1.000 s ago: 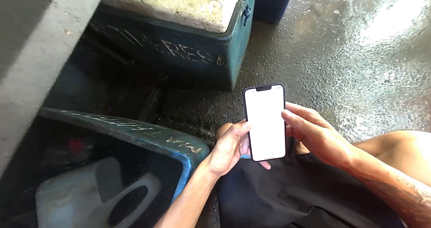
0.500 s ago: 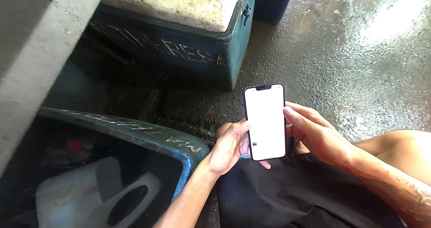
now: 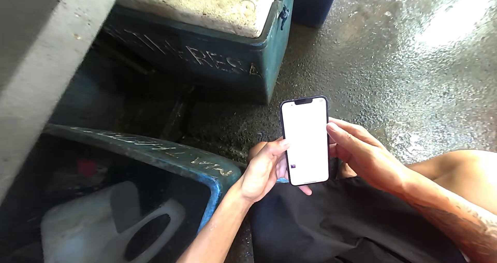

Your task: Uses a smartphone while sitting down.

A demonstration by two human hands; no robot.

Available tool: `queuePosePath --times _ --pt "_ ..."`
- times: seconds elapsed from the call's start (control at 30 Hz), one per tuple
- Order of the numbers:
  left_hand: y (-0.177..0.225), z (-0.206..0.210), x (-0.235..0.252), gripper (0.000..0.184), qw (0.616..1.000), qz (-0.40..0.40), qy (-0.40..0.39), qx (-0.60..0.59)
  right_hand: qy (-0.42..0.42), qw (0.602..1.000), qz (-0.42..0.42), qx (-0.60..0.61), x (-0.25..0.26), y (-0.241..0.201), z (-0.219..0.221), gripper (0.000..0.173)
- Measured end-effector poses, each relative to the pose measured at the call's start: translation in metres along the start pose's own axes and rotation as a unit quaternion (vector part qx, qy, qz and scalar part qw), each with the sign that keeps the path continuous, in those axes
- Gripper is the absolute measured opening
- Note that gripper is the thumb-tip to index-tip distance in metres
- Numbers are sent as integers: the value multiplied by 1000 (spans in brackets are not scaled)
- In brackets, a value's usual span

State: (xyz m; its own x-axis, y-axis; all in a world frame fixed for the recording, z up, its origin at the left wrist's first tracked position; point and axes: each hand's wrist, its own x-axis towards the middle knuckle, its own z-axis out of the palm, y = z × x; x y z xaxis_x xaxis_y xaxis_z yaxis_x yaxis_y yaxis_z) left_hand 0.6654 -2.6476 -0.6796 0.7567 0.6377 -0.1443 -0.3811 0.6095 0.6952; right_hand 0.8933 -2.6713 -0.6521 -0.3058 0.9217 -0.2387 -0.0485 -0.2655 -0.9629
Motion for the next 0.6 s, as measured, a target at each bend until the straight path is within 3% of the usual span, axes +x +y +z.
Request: queuePosePath --times 0.6 --pt "-1 -1 0 44 1000 -2 -2 -5 1 1000 -2 0 0 1 0 39"
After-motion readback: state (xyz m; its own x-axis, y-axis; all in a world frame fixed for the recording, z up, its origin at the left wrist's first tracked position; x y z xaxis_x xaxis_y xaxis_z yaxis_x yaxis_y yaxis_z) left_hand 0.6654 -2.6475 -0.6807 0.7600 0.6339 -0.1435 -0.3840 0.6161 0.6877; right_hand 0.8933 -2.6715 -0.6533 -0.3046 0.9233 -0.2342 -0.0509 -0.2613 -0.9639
